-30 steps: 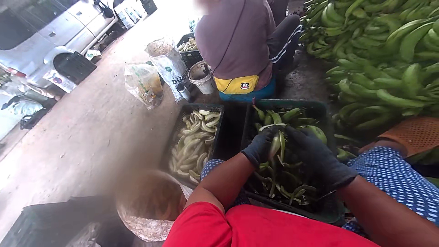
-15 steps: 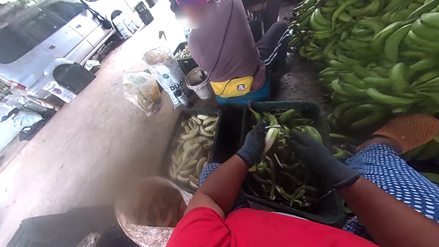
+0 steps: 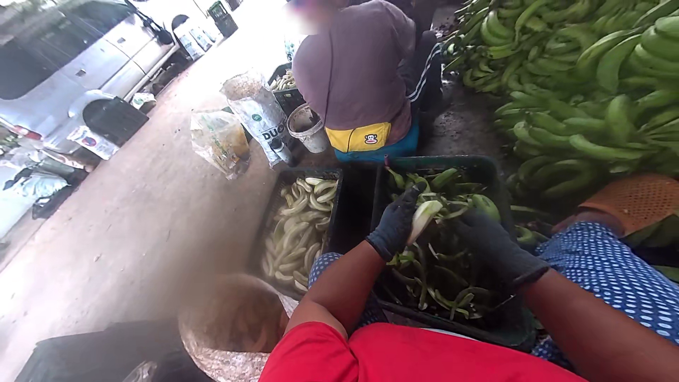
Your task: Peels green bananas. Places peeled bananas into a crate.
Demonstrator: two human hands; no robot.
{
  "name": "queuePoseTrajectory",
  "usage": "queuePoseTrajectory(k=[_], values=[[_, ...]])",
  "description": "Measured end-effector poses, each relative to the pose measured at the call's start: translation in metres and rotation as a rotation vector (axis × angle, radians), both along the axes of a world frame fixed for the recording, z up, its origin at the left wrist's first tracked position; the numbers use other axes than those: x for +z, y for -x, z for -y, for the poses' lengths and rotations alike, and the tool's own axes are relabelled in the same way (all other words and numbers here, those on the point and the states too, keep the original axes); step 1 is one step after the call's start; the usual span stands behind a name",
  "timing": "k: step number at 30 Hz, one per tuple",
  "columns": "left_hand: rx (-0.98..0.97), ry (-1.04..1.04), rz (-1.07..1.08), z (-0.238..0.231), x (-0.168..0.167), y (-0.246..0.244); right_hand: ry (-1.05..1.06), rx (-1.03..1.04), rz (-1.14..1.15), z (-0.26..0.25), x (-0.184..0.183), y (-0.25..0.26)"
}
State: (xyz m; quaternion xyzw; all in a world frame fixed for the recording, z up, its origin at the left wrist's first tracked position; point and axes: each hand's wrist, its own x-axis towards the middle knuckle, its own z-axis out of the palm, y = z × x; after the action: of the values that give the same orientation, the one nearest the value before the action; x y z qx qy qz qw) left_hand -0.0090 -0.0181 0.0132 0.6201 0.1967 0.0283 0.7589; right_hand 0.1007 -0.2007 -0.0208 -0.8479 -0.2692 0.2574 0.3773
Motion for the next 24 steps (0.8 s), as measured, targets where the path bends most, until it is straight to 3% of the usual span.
queuePoseTrajectory(k=[2, 6, 8, 10, 14, 18, 21, 24], values=[[0.023, -0.161, -0.002, -0.003, 0.004, -0.001, -0.067, 0.029, 0.07, 0.003, 0.003, -0.001], [0.051, -0.55, -0.012, -0.01, -0.002, 0.0, -0.193, 0.17, 0.455, 0.002, 0.02, 0.014], [0.048, -0.632, -0.03, -0.011, -0.003, 0.001, -0.197, 0.215, 0.602, -0.002, 0.021, 0.02], [0.012, -0.678, -0.032, -0.01, -0.001, 0.003, -0.128, 0.187, 0.533, -0.005, 0.022, 0.021], [-0.051, -0.555, 0.045, -0.002, 0.009, 0.007, 0.073, 0.08, 0.065, 0.002, 0.003, -0.009], [0.004, -0.281, -0.005, -0.013, 0.014, 0.006, 0.034, 0.035, -0.204, 0.01, 0.01, 0.0], [0.118, 0.027, -0.025, -0.032, 0.009, 0.008, 0.046, 0.094, -0.251, 0.006, 0.014, 0.011], [0.257, 0.071, 0.009, -0.056, 0.016, 0.019, 0.098, 0.125, -0.214, 0.005, 0.001, 0.007]])
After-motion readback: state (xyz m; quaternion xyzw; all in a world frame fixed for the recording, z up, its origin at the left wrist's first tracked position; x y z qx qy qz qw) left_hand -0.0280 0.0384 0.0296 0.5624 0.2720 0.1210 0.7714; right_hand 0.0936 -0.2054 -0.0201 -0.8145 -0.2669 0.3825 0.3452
